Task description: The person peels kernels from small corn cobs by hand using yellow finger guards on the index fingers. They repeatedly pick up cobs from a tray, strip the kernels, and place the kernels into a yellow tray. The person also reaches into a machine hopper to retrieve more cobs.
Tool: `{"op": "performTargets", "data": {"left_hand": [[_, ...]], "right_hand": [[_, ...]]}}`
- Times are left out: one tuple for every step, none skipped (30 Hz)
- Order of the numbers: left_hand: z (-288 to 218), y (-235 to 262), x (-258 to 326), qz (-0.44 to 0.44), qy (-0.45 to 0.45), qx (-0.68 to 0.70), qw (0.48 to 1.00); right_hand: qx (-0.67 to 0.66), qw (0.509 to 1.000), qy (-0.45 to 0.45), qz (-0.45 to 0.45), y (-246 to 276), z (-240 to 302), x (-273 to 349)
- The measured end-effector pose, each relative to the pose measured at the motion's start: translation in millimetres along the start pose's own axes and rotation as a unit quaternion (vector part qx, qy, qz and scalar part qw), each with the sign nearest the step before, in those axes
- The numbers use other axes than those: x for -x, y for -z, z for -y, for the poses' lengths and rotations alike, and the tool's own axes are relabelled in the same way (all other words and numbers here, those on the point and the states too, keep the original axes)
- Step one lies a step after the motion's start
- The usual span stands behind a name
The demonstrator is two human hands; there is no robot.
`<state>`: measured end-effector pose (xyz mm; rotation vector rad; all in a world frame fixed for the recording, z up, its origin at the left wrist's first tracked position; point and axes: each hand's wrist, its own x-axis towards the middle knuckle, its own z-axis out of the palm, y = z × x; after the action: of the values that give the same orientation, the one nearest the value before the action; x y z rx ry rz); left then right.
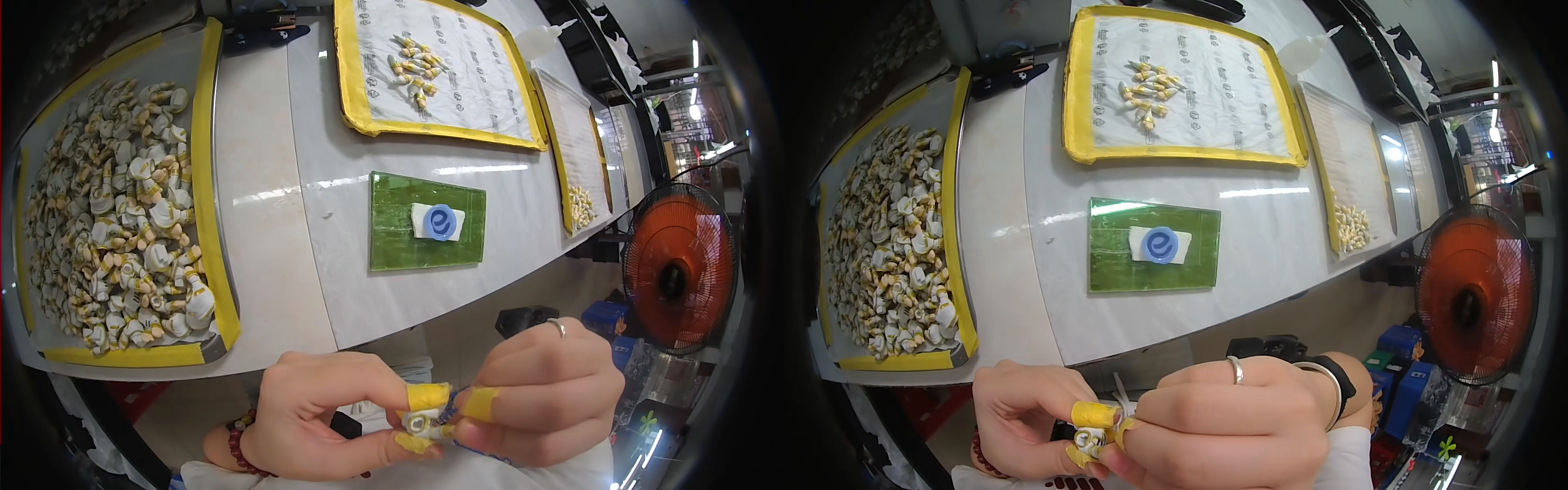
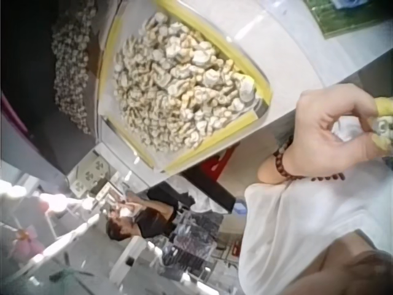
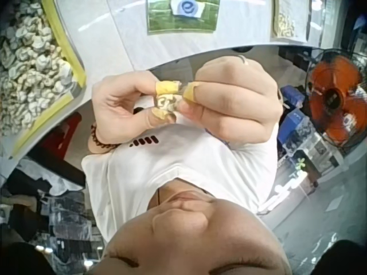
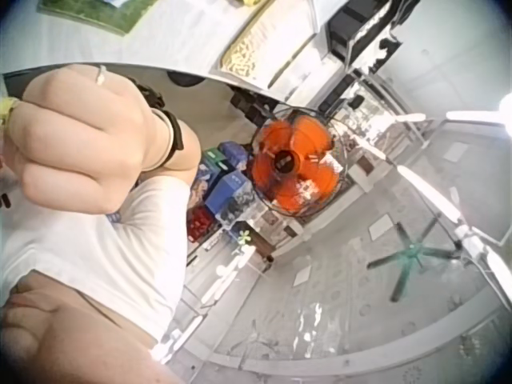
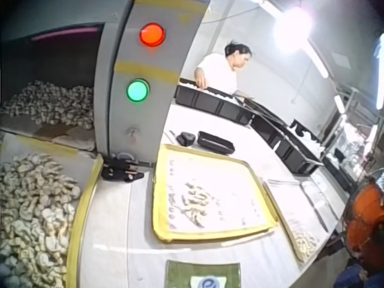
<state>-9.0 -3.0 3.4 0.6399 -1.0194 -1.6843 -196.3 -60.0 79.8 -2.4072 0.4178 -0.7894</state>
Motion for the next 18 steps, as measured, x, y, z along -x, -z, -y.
{"op": "performTargets", "data": {"left_hand": [[-0.8,-0.4,0.3,-0.003,0.0,0.001,1.0],[-0.7,0.0,0.6,-0.003,-0.001,-0.003,1.0],[-0.7,0.5,1.0,-0.003,-0.003,-0.006,1.0],[-0.7,0.9,1.6,-0.004,-0.004,-0.01,1.0],[-0.4,1.7,0.3,0.005,0.003,-0.011,1.0],[-0.8,2.8,-0.9,0.013,0.011,-0.013,1.0],[-0.4,3.3,-2.2,0.022,0.019,-0.014,0.999],[-0.9,2.8,-1.7,0.021,0.021,-0.012,1.0],[-1.2,2.0,-1.2,0.019,0.023,-0.009,1.0],[-1.5,1.1,-1.0,0.019,0.025,-0.006,0.999],[-1.0,1.2,-0.7,0.013,0.015,0.0,1.0],[0.4,1.1,-0.6,0.008,0.005,0.007,1.0],[1.8,1.2,-0.2,0.003,-0.006,0.013,1.0],[3.8,2.5,-0.5,0.01,0.011,0.02,1.0],[5.7,4.3,0.0,0.016,0.029,0.027,0.999],[7.2,5.6,0.0,0.022,0.046,0.034,0.998],[6.6,4.5,-0.5,0.028,0.052,0.054,0.997],[5.9,3.1,-1.4,0.034,0.058,0.075,0.995]], "right_hand": [[-0.001,1.0,-0.003,0.0,-0.2,0.8,-0.4],[-0.002,1.0,-0.004,-0.003,-1.1,0.5,-0.4],[-0.002,1.0,-0.005,-0.006,-2.3,0.1,-0.3],[-0.002,1.0,-0.005,-0.008,-3.2,0.0,-0.4],[-0.002,1.0,-0.011,-0.005,-2.6,-0.4,0.1],[-0.002,1.0,-0.017,-0.002,-1.6,-0.3,0.1],[-0.002,1.0,-0.023,0.002,-0.8,-0.4,0.5],[0.0,1.0,-0.022,0.004,-0.1,0.9,0.0],[0.003,1.0,-0.021,0.005,0.8,2.0,-0.3],[0.006,1.0,-0.021,0.007,1.5,3.1,-0.2],[0.005,1.0,-0.017,0.001,0.1,2.2,0.1],[0.004,1.0,-0.014,-0.006,-2.0,1.1,1.2],[0.003,1.0,-0.011,-0.012,-3.4,0.5,1.8],[0.0,1.0,-0.017,-0.013,-3.6,-0.3,2.4],[-0.004,1.0,-0.022,-0.014,-3.6,-1.2,3.1],[-0.008,0.999,-0.028,-0.015,-3.9,-2.2,3.8],[-0.003,0.999,-0.031,-0.018,-2.9,0.2,4.0],[0.002,0.999,-0.035,-0.021,-2.0,2.7,4.2]]}}
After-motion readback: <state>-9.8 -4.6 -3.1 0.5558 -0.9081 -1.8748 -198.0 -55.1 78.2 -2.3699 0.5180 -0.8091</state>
